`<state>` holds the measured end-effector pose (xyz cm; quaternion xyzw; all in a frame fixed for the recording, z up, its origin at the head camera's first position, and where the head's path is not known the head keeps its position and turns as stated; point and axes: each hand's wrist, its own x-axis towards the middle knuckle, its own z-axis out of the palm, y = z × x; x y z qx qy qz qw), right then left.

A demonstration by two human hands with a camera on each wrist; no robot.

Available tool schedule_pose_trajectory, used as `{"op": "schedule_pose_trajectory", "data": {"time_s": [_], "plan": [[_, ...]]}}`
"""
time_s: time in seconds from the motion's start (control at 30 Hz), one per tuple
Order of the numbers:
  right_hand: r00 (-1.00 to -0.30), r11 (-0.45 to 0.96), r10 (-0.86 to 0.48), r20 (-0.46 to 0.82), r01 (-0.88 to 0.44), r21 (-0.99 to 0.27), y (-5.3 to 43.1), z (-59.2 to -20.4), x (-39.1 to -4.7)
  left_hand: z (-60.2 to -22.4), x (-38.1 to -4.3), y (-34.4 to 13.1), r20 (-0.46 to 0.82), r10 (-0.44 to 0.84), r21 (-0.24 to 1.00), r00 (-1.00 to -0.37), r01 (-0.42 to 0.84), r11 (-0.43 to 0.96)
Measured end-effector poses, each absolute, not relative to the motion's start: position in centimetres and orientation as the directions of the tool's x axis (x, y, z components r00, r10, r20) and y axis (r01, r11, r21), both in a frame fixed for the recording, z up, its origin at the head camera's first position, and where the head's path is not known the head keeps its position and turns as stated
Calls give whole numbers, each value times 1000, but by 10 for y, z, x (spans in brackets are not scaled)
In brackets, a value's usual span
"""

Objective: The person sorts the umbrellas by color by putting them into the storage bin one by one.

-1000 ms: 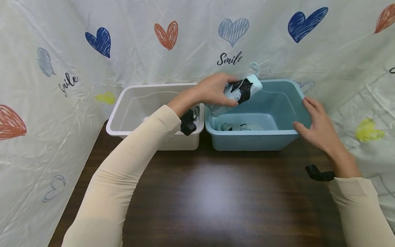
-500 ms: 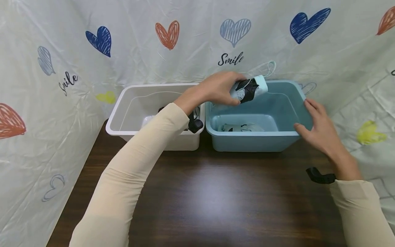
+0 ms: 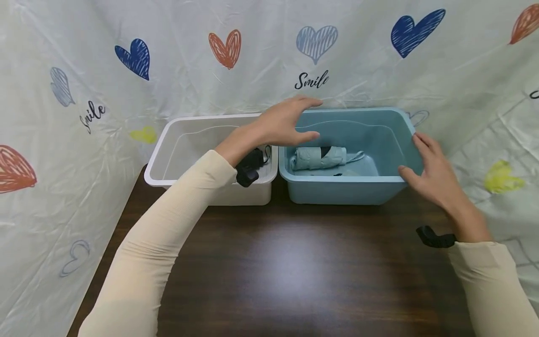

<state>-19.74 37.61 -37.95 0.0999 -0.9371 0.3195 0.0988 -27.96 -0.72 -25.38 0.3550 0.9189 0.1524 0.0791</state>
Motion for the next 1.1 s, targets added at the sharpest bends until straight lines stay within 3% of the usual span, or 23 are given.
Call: {"op": "schedule_pose_trajectory", "data": {"time_s": [0.53, 0.93, 1.1], "plan": [[-967, 773, -147, 210, -244, -586, 380, -382, -206, -265, -198, -128, 156, 520, 434, -840, 531, 728], [-963, 771, -132, 235, -249, -587, 385, -385, -206, -295, -159, -149, 337, 496, 464, -800, 600, 652], [-958, 766, -121, 260, -256, -589, 388, -384, -202, -311, -139, -159, 359, 455, 497, -815, 579, 646]]}}
